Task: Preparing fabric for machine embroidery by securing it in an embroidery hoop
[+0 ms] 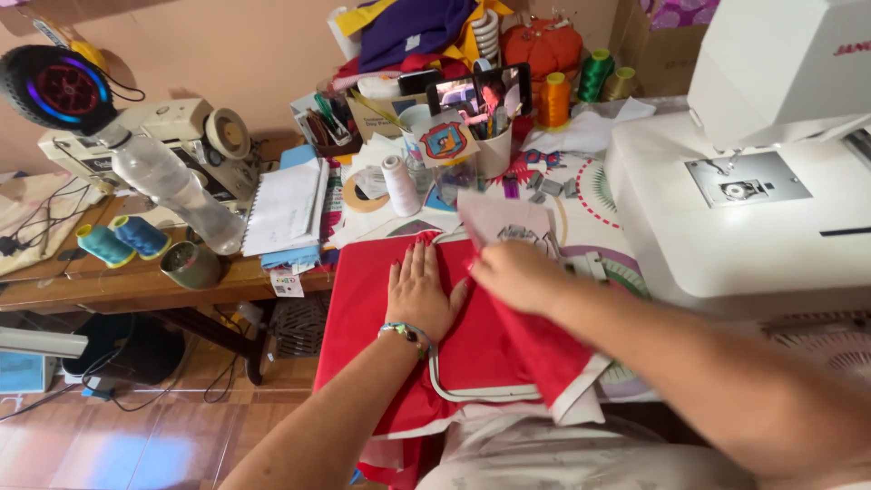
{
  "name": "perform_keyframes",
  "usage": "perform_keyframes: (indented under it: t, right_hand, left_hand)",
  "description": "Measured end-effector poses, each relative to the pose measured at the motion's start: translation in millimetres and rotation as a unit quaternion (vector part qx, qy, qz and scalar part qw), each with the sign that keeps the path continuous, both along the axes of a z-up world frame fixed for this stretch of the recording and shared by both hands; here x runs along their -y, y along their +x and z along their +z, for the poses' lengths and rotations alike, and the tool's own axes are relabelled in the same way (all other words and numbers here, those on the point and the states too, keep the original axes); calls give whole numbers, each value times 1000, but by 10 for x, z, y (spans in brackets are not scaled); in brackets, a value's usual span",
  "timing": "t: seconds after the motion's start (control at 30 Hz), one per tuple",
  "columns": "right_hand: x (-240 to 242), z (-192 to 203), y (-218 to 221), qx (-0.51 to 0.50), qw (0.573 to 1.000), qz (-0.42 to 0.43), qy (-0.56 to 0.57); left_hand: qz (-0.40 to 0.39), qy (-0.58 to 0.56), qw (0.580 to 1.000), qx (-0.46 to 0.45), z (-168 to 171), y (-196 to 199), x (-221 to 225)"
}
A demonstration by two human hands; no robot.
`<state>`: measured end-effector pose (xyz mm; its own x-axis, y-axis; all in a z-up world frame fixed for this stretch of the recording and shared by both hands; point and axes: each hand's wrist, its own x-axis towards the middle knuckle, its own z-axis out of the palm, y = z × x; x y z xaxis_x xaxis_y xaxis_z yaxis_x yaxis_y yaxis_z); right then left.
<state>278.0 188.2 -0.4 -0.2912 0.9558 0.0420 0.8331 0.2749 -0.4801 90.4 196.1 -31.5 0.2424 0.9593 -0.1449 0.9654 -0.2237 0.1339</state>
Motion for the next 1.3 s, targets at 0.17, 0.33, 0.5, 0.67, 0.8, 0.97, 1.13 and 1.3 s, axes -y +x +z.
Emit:
perform_keyframes:
  t: [0.17,0.33,0.5,0.67,0.8,0.97,1.13,1.3]
  right_hand:
    - [53,-240,-178,68,996,30,39]
    - [-91,-575,-141,79,994,36,70]
    - [-29,-419,-98,0,998,64,23]
    - [-89,-349,-95,-46,995,78,34]
    - [-143,-499,23,-158,987,28,9]
    - [-508,-792,168,-313,944,-86,63]
    - [-521,-840,-7,-293,945,-128,64]
    - [-342,-632,-63,-240,967,-81,14]
  left_hand:
    - [4,2,1000,-16,19,27,25]
    - [10,-10,1000,-2,75,36,27]
    - [3,-26,999,-20,131,67,44]
    - [5,-13,999,-48,198,78,-4]
    - [10,-12,999,-38,174,89,86]
    - [29,-1,1000,-2,124,92,140]
    - [30,8,999,-21,121,116,72]
    - [25,8,999,-30,54,107,39]
